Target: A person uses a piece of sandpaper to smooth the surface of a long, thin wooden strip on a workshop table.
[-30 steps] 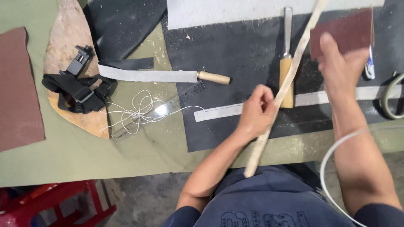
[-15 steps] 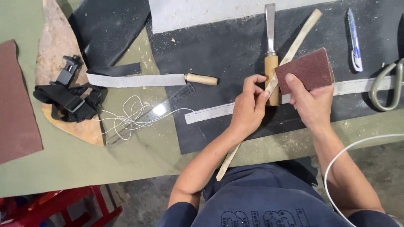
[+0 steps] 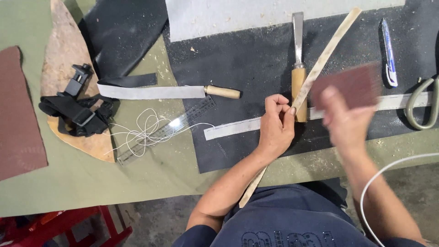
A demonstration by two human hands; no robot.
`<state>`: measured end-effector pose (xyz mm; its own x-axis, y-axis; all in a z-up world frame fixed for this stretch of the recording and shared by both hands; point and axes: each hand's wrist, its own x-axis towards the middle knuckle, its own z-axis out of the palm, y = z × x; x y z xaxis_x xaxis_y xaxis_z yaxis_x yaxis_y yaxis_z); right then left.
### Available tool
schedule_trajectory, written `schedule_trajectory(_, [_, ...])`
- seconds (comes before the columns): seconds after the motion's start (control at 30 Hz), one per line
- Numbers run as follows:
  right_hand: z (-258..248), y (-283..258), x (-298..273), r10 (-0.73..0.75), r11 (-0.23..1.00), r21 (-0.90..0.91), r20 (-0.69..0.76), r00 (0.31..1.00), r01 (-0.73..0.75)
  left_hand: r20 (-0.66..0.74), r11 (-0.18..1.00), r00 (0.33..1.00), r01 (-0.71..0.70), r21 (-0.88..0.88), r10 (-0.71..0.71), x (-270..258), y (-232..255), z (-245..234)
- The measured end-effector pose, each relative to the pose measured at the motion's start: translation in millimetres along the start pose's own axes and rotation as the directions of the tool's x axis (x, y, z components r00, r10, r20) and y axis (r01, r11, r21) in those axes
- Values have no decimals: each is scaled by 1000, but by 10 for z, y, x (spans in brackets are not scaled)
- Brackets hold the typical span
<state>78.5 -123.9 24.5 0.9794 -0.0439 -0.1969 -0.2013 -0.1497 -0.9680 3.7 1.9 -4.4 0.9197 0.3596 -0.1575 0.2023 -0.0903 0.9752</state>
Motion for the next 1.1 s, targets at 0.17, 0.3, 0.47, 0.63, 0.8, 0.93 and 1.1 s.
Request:
schedule_trajectory(0.17, [258, 46, 139, -220, 975, 19, 183, 958, 220, -4, 998, 1000, -4, -57, 4, 3, 9, 1])
schedule_trajectory(0.3, [345, 21, 236, -64, 997, -31, 79, 995, 66, -33, 997, 999, -16, -69, 14, 3, -5, 0])
schedule_trajectory(0.47, [152, 79, -125, 113, 971, -228, 192, 975, -68, -38, 995, 999, -6, -103, 2, 4, -46, 11])
schedule_trajectory(0.63, [351, 10, 327, -164, 986, -7, 91, 982, 165, -35, 996, 999, 6, -84, -9, -8, -9, 2])
schedule_trajectory(0.8, [263, -142, -89, 56, 980, -193, 55, 997, -44, -41, 994, 999, -3, -112, -2, -1, -60, -2])
schedule_trajectory(0.93, [352, 88, 302, -166, 981, -73, 184, 969, 182, -37, 997, 999, 5, -79, -8, 2, -60, 0])
schedule_trajectory(1.1, [260, -65, 271, -79, 988, -130, 58, 995, 86, -59, 997, 998, 1, -74, -5, -3, -41, -10])
